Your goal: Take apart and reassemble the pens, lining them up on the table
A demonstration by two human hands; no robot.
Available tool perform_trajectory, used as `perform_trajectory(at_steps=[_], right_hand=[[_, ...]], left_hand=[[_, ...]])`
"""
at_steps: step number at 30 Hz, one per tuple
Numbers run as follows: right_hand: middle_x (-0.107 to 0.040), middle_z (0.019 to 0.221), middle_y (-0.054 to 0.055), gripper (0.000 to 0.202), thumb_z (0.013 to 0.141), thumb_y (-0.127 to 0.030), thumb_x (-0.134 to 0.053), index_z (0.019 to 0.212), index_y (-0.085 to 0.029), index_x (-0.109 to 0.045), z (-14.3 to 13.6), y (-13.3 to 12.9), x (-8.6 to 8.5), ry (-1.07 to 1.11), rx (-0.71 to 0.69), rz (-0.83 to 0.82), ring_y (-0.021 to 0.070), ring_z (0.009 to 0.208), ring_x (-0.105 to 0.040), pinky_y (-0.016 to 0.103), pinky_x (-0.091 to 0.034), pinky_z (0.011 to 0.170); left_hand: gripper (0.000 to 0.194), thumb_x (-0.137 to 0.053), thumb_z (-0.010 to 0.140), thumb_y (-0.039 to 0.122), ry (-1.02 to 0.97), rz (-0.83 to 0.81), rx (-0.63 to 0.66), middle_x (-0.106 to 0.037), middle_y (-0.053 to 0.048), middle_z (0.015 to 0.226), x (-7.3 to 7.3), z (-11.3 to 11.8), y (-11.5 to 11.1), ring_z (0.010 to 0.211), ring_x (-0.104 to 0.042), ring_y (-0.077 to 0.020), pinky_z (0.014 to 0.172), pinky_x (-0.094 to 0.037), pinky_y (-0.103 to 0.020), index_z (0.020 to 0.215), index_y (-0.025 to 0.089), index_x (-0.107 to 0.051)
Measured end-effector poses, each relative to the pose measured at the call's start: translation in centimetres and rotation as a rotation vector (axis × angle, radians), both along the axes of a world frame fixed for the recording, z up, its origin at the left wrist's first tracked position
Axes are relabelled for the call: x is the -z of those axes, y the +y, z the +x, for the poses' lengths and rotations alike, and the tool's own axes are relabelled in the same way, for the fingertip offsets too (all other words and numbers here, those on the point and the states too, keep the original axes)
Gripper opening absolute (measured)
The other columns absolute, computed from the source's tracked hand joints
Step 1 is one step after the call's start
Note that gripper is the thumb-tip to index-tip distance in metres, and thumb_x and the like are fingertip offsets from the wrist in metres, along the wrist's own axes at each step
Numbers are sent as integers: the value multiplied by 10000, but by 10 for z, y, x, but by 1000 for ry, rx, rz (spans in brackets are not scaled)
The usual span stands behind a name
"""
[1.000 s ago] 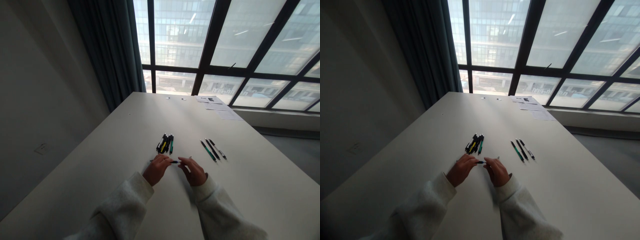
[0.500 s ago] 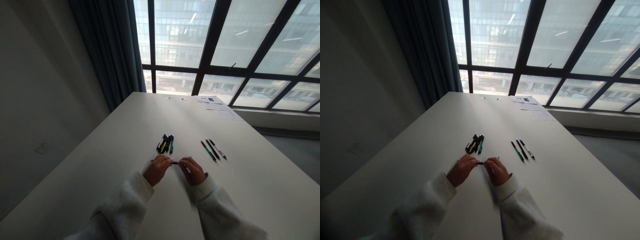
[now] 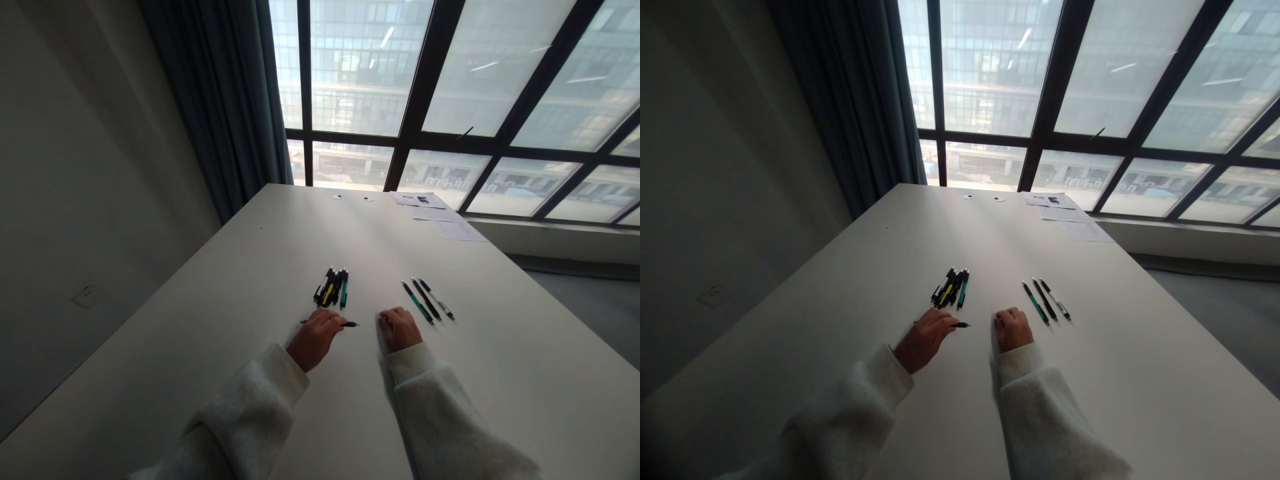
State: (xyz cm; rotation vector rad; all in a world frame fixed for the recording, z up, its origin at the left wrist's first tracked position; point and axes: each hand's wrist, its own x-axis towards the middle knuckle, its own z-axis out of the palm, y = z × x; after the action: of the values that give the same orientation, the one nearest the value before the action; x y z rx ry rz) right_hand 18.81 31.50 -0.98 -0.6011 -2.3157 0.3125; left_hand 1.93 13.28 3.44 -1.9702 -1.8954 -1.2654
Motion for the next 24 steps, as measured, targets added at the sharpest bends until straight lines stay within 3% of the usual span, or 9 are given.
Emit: perform_trajectory(at_steps=[2, 5, 8, 10, 24], right_hand=[[-643, 749, 73, 144, 828, -237, -585, 799, -170, -709, -2, -5, -5, 37, -59, -117, 184, 628, -581, 316, -501, 614], [-669, 732, 45, 183, 823, -343, -628, 857, -186, -714, -7, -17, -12, 140, -211, -451, 154, 561, -596, 287, -509, 543], [-684, 686, 28, 263, 786, -414, -681, 913, -185, -705, -10, -27, -16, 241, -308, -776, 154, 547, -624, 289, -542, 538], [-689, 678, 25, 292, 748, -427, -724, 905, -181, -705, -11, -32, -18, 284, -332, -883, 153, 544, -636, 291, -557, 547], [-670, 633, 17, 227, 733, -376, -747, 837, -179, -700, -13, -42, -22, 315, -339, -948, 139, 512, -611, 268, -526, 507]], left_hand=[[158, -512, 930, 188, -2, 5, -5, -645, -71, 914, 0, 0, 0, 877, -589, -183, 806, -541, -363, 1024, 186, -640], [160, -510, 932, 192, -3, 5, -19, -643, -67, 915, 0, 0, 0, 880, -587, -182, 812, -540, -366, 1031, 190, -636], [159, -511, 930, 187, 0, -4, -24, -641, -67, 919, 1, -1, 0, 882, -582, -185, 812, -538, -367, 1028, 190, -636], [161, -509, 931, 185, 5, -7, -25, -640, -68, 923, 2, -1, 0, 881, -581, -185, 810, -537, -367, 1029, 189, -636], [154, -507, 925, 153, -6, -10, 16, -625, -66, 925, 0, 1, 0, 897, -565, -178, 829, -526, -343, 1025, 174, -622]])
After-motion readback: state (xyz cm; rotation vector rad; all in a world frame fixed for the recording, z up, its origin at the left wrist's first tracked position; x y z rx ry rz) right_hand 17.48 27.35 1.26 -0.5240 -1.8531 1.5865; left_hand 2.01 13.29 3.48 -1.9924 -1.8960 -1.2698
